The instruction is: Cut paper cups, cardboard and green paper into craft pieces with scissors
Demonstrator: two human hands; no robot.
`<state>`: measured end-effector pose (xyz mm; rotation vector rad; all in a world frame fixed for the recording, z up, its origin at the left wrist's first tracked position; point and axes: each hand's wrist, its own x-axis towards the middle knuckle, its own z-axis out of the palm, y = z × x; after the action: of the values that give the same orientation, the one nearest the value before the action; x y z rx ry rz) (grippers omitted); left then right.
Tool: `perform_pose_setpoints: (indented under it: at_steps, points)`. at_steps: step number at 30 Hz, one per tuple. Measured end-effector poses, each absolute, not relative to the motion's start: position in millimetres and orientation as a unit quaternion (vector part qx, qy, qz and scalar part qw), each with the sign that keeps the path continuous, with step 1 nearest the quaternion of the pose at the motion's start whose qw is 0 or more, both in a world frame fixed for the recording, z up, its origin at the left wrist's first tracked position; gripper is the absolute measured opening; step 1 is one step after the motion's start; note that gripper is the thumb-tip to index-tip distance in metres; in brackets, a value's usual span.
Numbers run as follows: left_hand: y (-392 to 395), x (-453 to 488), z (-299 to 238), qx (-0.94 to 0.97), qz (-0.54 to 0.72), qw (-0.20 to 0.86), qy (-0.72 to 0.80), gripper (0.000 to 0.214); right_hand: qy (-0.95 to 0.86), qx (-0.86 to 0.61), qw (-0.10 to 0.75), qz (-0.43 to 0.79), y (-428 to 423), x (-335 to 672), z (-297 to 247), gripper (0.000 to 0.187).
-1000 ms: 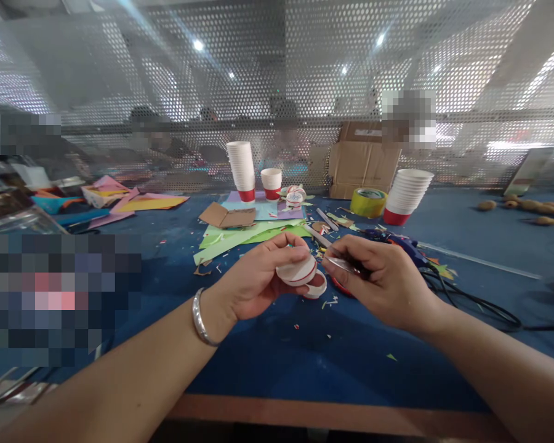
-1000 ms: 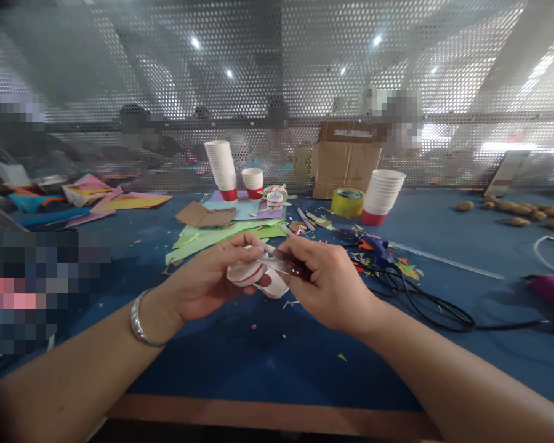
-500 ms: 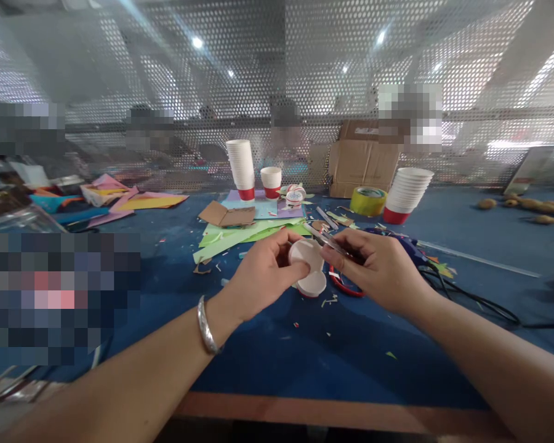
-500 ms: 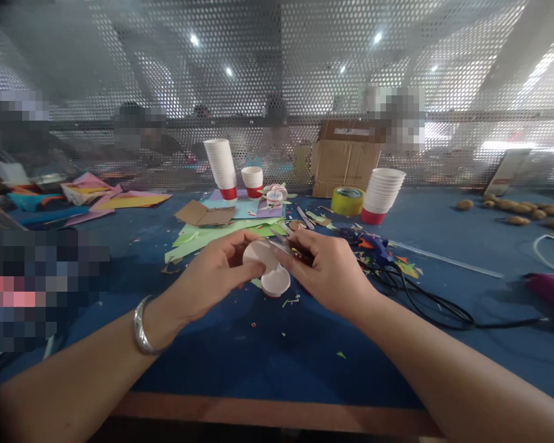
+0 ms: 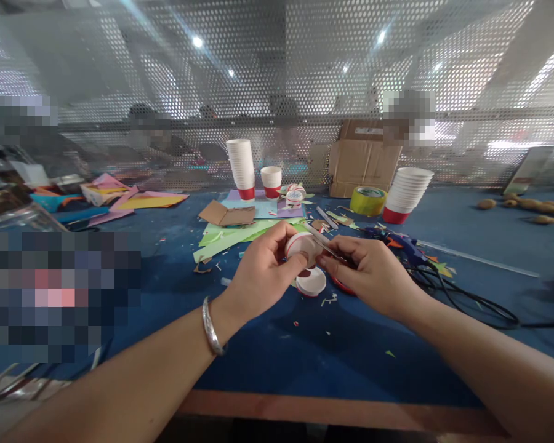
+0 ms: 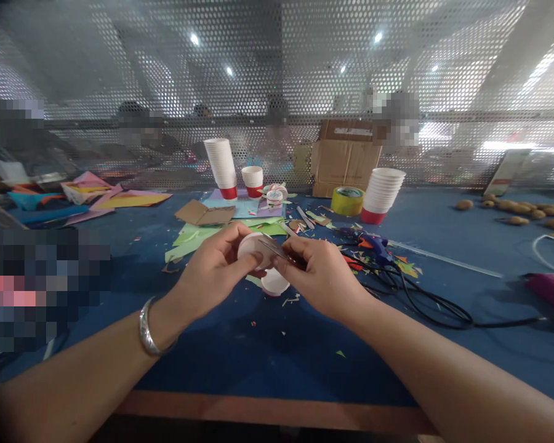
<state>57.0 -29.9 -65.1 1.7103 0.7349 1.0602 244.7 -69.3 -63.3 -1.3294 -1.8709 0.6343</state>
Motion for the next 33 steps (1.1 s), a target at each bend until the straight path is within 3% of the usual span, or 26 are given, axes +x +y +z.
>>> perform_pose_setpoints:
  at_steps: [6, 14, 33]
  points:
    - [-29.8, 49.3, -60.0, 0.737, 0.465, 0.356, 0.339, 0.01, -0.716, -0.529, 0.392, 0.231, -71.9, 246.8, -55.8, 0.049]
    - [-38.2, 44.2, -50.0, 0.797, 0.461, 0.104, 0.376, 0.012, -0.74, -0.531, 0.343, 0.229, -69.2, 246.5, -57.4, 0.049]
    - [-42.9, 47.2, -50.9, 0.817, 0.468, 0.049, 0.334, 0.021, -0.758, -0.523, 0.321, 0.22, -70.9, 246.0, -59.1, 0.048]
